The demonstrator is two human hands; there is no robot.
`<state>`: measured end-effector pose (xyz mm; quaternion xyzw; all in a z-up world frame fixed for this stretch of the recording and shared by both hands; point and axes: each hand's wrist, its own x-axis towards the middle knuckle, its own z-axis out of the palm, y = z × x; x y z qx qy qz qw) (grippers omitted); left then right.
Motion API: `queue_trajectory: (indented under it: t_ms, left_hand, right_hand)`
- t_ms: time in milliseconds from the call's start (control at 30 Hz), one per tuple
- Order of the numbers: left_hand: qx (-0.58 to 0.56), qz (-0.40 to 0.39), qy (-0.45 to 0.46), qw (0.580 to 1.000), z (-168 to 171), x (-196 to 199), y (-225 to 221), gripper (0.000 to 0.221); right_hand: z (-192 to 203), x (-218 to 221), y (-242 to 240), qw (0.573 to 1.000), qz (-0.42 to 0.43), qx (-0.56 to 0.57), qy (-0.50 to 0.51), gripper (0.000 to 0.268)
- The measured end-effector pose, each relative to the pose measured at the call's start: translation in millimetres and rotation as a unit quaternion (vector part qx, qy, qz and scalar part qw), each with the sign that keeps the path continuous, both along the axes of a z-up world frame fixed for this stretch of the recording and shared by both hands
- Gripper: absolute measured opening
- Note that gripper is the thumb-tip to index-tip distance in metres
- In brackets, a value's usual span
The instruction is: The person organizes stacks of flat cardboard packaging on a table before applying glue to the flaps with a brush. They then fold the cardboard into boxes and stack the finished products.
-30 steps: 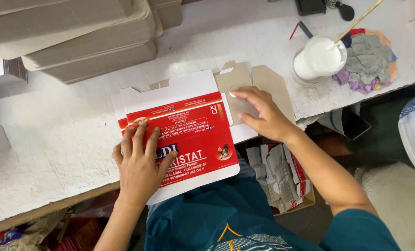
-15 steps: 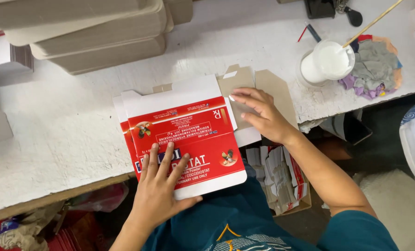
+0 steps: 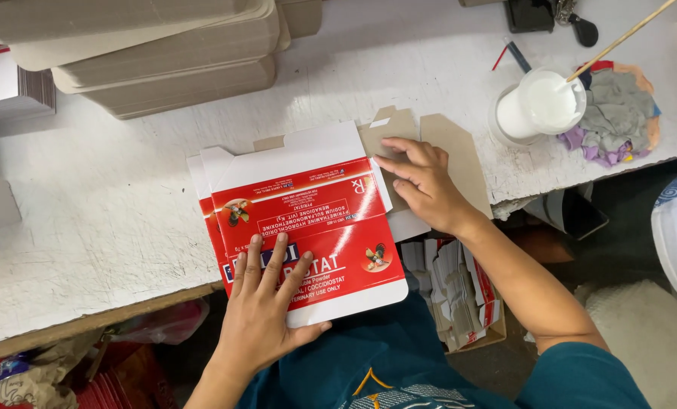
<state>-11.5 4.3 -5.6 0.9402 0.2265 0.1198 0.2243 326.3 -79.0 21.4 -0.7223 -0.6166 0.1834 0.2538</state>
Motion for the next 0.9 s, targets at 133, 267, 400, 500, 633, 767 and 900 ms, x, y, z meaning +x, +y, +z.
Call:
queue_trajectory:
  t_ms: [133,267,400,500,633,767,900]
  left_hand:
    - [0.000,0.001,-0.003,1.000,1,-1,0,0.096]
    - [-0.003,0.000,-0.009,1.000,0,-1,1,0.094]
    - [0.006,0.001,-0.003,1.000,1,-1,0,0.092]
    - [0.001,0.001,0.007,1.000,7,2,1,0.093]
    - [-0.021,-0.007,0.039,0.999,13,7,1,0.104]
    - [0.004,0.007,0.082,0.997,11,7,0,0.101]
    - [0.003,0.010,0.121,0.993,22,4,1,0.107]
  right_hand:
    - [-1,-2,4,0.999,0.003,0.008,-0.040,0.047]
    - [2,-10,-13,0.997,0.007,0.014,-0.074,0.047]
    - [16,-29,-40,0.992,0.026,0.024,-0.117,0.046]
    - [21,-30,-58,0.994,0.016,0.040,-0.100,0.046]
    - [8,3,-68,0.987,-0.122,0.095,0.037,0.058]
    - [25,20,-54,0.922,-0.253,0.095,0.278,0.074]
    - [26,9,-42,0.943,-0.208,0.075,0.248,0.074]
